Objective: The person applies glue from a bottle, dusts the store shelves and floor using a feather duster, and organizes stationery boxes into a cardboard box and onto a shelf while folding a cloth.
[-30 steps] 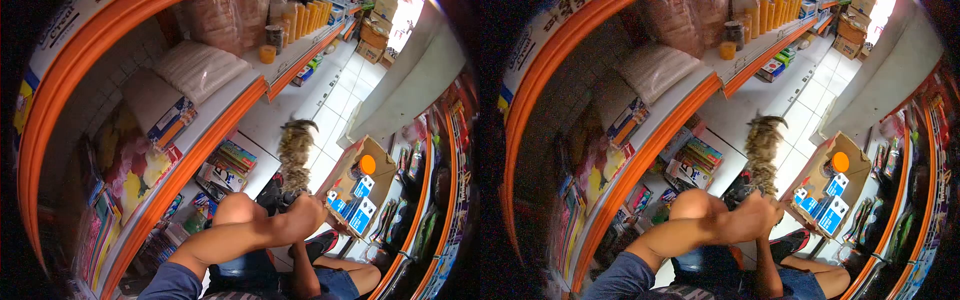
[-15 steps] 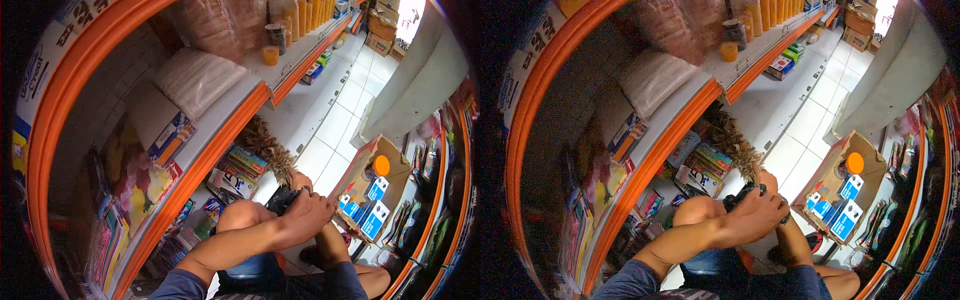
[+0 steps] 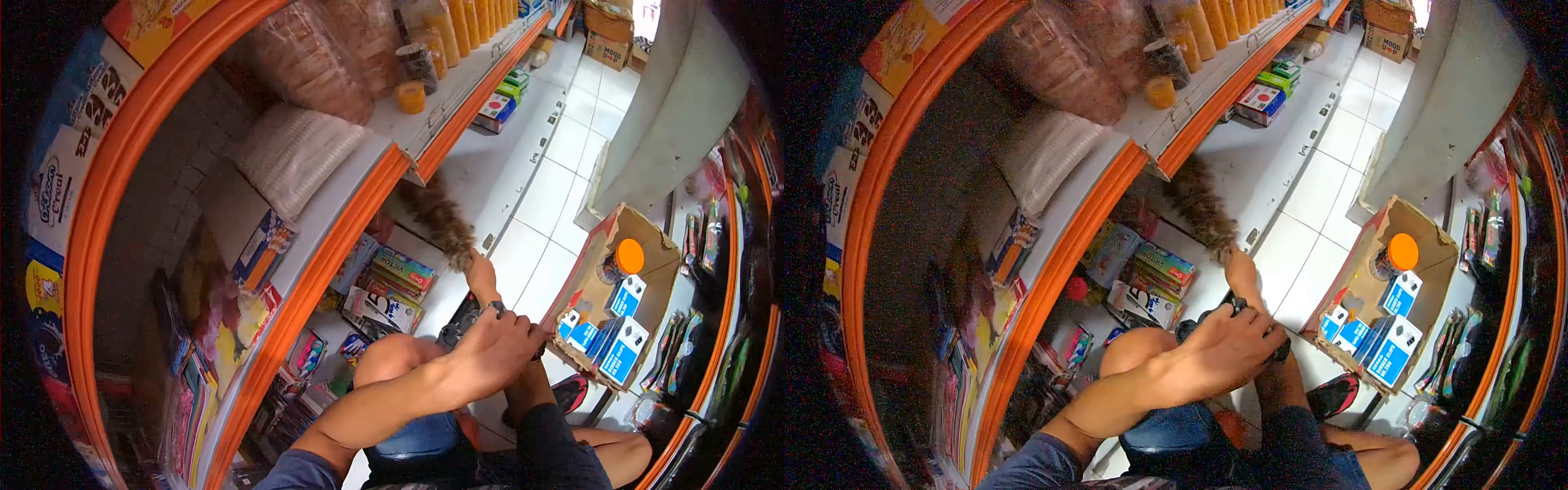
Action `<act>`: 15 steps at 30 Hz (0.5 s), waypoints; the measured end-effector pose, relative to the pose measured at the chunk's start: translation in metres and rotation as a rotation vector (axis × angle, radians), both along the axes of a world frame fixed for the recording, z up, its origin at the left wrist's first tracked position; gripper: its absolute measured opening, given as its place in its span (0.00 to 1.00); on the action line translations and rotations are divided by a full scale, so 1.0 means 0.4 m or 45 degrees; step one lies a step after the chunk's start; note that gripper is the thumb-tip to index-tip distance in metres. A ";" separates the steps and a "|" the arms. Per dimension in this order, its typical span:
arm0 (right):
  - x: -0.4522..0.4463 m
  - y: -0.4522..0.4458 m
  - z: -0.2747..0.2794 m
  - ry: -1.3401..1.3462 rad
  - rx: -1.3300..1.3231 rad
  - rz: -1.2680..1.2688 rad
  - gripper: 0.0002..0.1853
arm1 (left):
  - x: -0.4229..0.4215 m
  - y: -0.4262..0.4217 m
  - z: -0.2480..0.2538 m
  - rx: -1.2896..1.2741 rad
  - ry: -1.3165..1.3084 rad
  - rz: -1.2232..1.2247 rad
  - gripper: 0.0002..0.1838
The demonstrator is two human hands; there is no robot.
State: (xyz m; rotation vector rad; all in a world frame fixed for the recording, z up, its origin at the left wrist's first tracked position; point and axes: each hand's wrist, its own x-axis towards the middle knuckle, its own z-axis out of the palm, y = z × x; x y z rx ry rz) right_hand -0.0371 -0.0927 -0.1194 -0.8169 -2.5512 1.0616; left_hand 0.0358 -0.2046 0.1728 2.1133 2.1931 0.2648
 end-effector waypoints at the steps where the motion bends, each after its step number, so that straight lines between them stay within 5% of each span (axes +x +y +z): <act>1: 0.000 0.001 -0.006 0.077 -0.075 -0.112 0.18 | -0.004 -0.001 0.002 -0.002 0.004 0.001 0.14; 6: 0.069 -0.004 0.091 0.094 -0.036 -0.216 0.18 | -0.002 -0.001 0.018 -0.144 0.039 -0.006 0.15; 15: 0.032 -0.007 0.160 -0.169 0.117 0.347 0.17 | -0.030 -0.026 0.011 0.021 0.006 0.071 0.17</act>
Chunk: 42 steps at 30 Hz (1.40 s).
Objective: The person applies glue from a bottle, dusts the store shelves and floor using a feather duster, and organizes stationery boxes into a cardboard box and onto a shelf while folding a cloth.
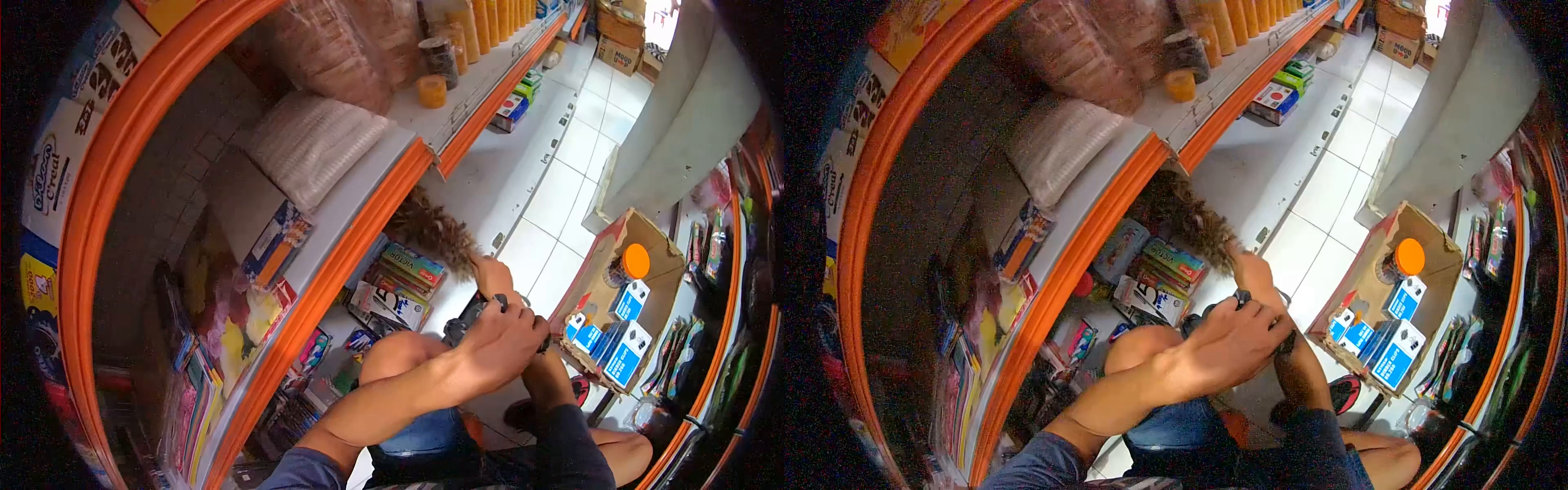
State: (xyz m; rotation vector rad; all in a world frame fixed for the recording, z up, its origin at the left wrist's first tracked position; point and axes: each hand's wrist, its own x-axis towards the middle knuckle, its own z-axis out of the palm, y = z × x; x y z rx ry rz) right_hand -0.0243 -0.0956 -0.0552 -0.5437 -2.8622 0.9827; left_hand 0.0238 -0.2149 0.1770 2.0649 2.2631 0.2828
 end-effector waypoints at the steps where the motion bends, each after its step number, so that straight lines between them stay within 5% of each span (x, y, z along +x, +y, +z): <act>1: 0.024 0.013 0.007 -0.078 0.009 0.050 0.18 | -0.004 0.002 0.000 0.015 0.017 0.020 0.17; 11: 0.078 0.094 -0.022 0.316 -0.311 -0.248 0.22 | -0.006 -0.006 0.022 -0.034 -0.077 -0.041 0.19; 15: 0.096 0.106 0.047 0.358 -0.298 0.026 0.21 | -0.012 -0.004 0.017 -0.030 -0.038 -0.009 0.20; 18: 0.124 0.120 0.063 -0.290 -0.340 -0.064 0.22 | -0.011 0.000 0.026 -0.047 -0.032 -0.041 0.21; 23: 0.118 0.097 -0.038 -0.078 -0.393 0.037 0.23 | -0.008 0.011 0.039 -0.129 0.056 -0.042 0.22; 27: -0.089 0.026 -0.131 0.106 -0.061 0.169 0.22 | 0.004 0.024 0.032 -0.046 0.036 -0.100 0.22; 31: -0.154 0.013 -0.139 0.042 0.019 0.021 0.20 | -0.005 0.032 0.040 0.024 -0.135 -0.141 0.21; 38: 0.090 0.055 -0.088 0.249 -0.286 -0.768 0.24 | -0.004 0.027 0.056 -0.074 -0.112 -0.049 0.20; 42: 0.124 -0.009 -0.064 0.282 -0.363 -0.962 0.24 | 0.017 0.029 0.062 -0.050 -0.157 -0.190 0.19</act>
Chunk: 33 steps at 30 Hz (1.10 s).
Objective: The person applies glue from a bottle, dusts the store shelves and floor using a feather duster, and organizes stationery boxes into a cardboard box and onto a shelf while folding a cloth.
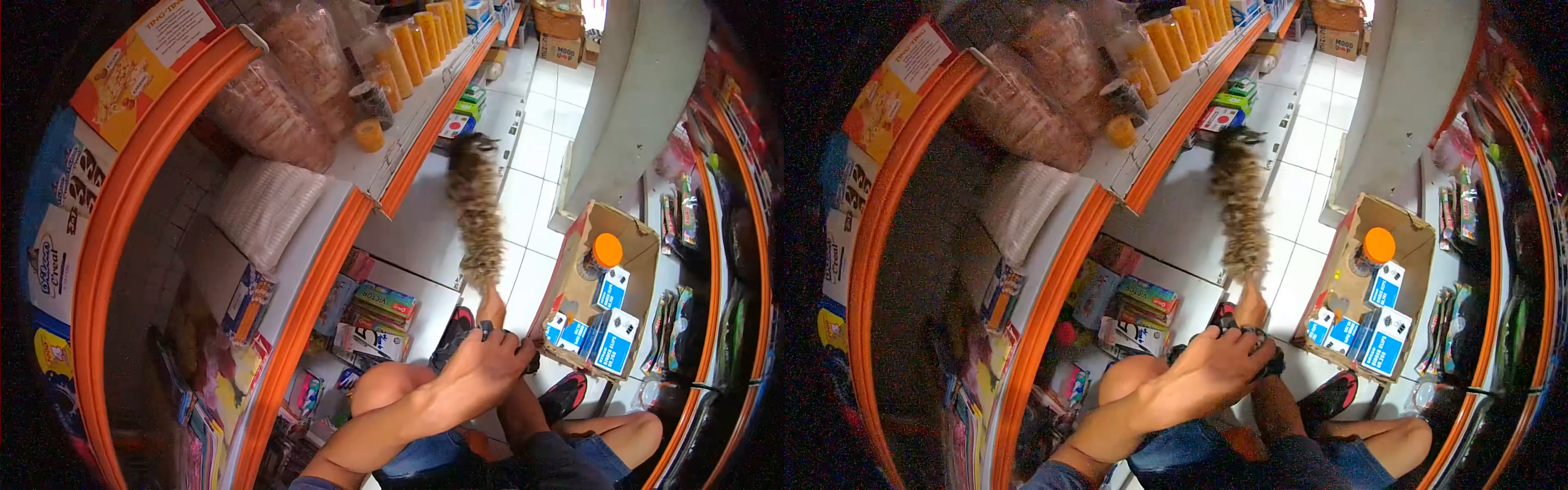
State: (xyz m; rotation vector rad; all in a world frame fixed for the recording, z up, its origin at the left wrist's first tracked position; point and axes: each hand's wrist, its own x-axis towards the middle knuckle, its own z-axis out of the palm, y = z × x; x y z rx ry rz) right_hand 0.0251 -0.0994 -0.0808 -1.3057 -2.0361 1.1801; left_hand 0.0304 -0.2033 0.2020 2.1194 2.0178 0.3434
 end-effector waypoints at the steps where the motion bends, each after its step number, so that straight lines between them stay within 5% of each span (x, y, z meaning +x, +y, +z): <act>1: -0.015 -0.013 0.014 0.003 0.012 -0.006 0.24 | 0.005 0.000 -0.008 0.028 -0.006 0.004 0.18; 3: -0.048 -0.039 0.033 -0.300 0.129 0.439 0.24 | 0.018 0.001 -0.021 0.085 -0.016 0.001 0.17; 6: -0.066 -0.068 -0.013 -0.058 0.359 0.660 0.18 | 0.027 -0.004 -0.018 0.061 -0.065 0.020 0.16; 11: 0.002 0.029 -0.010 -0.200 0.149 0.504 0.19 | 0.023 -0.017 -0.036 0.111 -0.078 0.043 0.15; 13: 0.033 0.075 0.026 -0.268 -0.227 0.147 0.26 | 0.025 -0.017 -0.040 0.116 -0.036 0.063 0.15; 17: 0.055 0.105 0.032 -0.184 -0.007 -0.156 0.25 | 0.044 -0.011 -0.035 0.112 0.093 0.062 0.15; 22: 0.025 -0.005 0.021 -0.024 0.056 -0.126 0.21 | 0.047 -0.010 -0.038 0.121 0.143 -0.016 0.14; 24: 0.018 -0.045 -0.024 0.052 0.364 0.433 0.23 | 0.050 -0.011 -0.043 0.135 0.125 -0.032 0.13; 28: 0.053 -0.048 -0.015 0.045 0.445 0.583 0.24 | 0.047 -0.018 -0.047 0.095 0.225 0.017 0.13; 31: 0.104 -0.033 0.032 0.072 0.423 0.149 0.24 | 0.036 -0.025 -0.055 0.051 0.142 0.071 0.12; 33: 0.069 0.081 -0.002 -0.064 -0.025 -0.009 0.23 | 0.033 -0.023 -0.051 0.097 0.137 0.090 0.12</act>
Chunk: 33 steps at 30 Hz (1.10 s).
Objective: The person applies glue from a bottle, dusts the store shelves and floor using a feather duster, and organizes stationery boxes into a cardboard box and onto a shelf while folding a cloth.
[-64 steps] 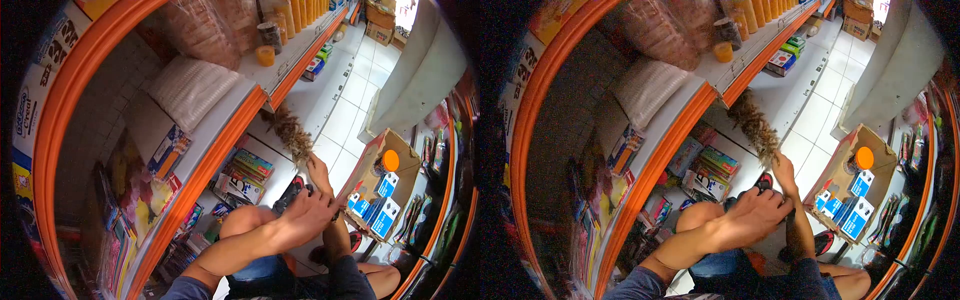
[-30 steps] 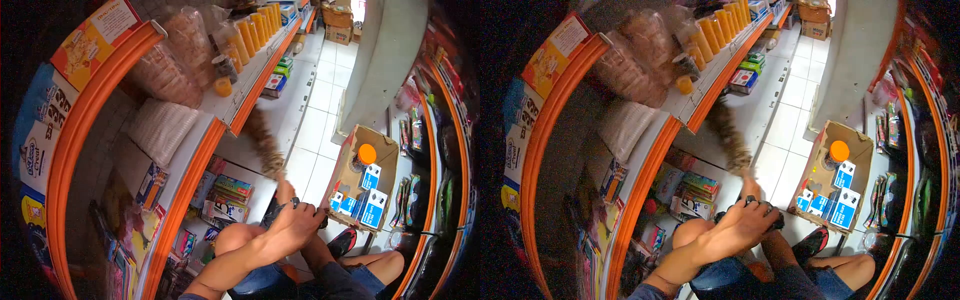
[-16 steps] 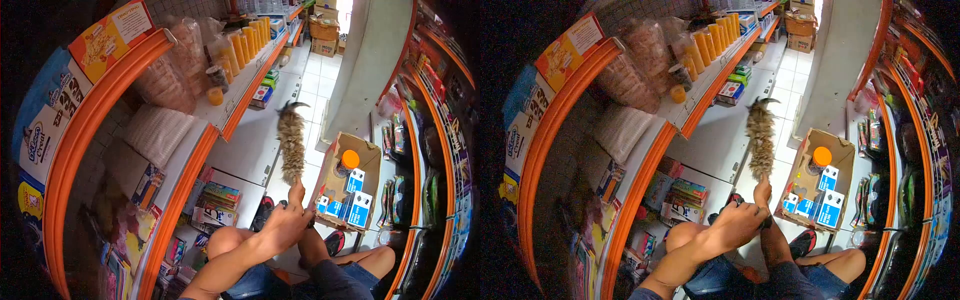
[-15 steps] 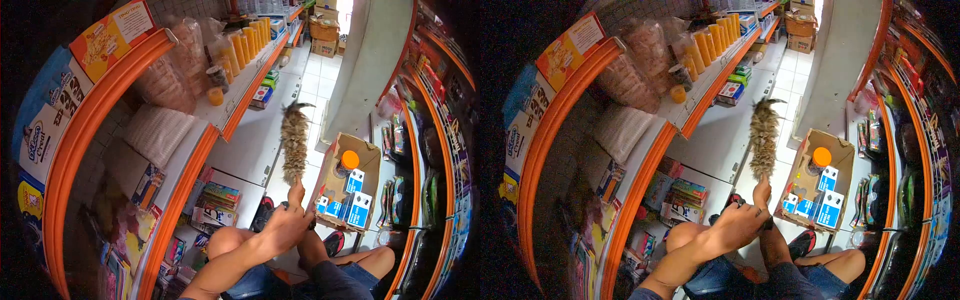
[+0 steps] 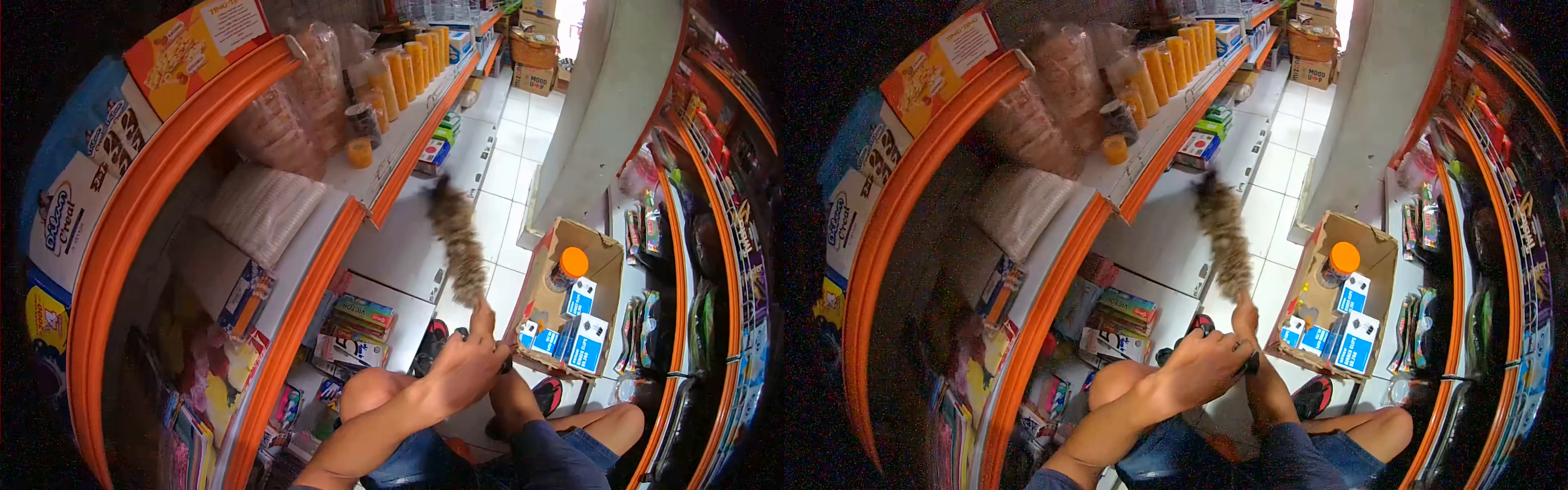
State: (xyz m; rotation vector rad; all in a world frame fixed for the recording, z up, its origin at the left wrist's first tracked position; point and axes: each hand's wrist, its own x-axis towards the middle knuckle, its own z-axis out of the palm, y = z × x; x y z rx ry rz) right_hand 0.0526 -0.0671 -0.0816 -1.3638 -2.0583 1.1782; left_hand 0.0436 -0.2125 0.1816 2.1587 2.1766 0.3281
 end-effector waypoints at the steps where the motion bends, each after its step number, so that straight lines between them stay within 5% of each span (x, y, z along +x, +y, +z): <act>1: -0.008 0.028 -0.009 -0.008 -0.005 0.009 0.23 | 0.002 0.002 0.002 0.045 -0.005 0.005 0.12; 8: -0.049 -0.014 0.021 0.248 0.244 -0.258 0.21 | 0.022 0.015 -0.007 0.153 0.030 -0.056 0.11; 12: -0.022 -0.064 -0.023 -0.027 0.322 0.340 0.19 | 0.028 0.013 -0.009 0.175 0.001 -0.059 0.12; 15: -0.010 -0.023 -0.055 -0.448 -0.011 0.257 0.18 | 0.022 0.008 -0.005 0.174 -0.007 -0.065 0.12; 16: -0.012 0.005 -0.066 -0.444 -0.011 0.269 0.18 | 0.019 0.008 -0.003 0.140 0.020 -0.050 0.13; 18: -0.016 0.058 -0.100 -0.044 0.042 -0.227 0.18 | 0.024 0.007 -0.004 0.066 0.059 -0.021 0.14; 23: -0.011 0.030 0.041 -0.036 0.017 -0.212 0.19 | 0.035 0.027 -0.044 0.153 -0.029 -0.036 0.15; 28: -0.054 -0.112 0.012 0.025 0.550 0.570 0.18 | 0.051 0.024 -0.009 0.041 -0.020 -0.135 0.15; 33: -0.073 -0.056 -0.081 -0.251 0.322 0.656 0.17 | 0.038 0.011 -0.029 0.016 -0.121 -0.108 0.16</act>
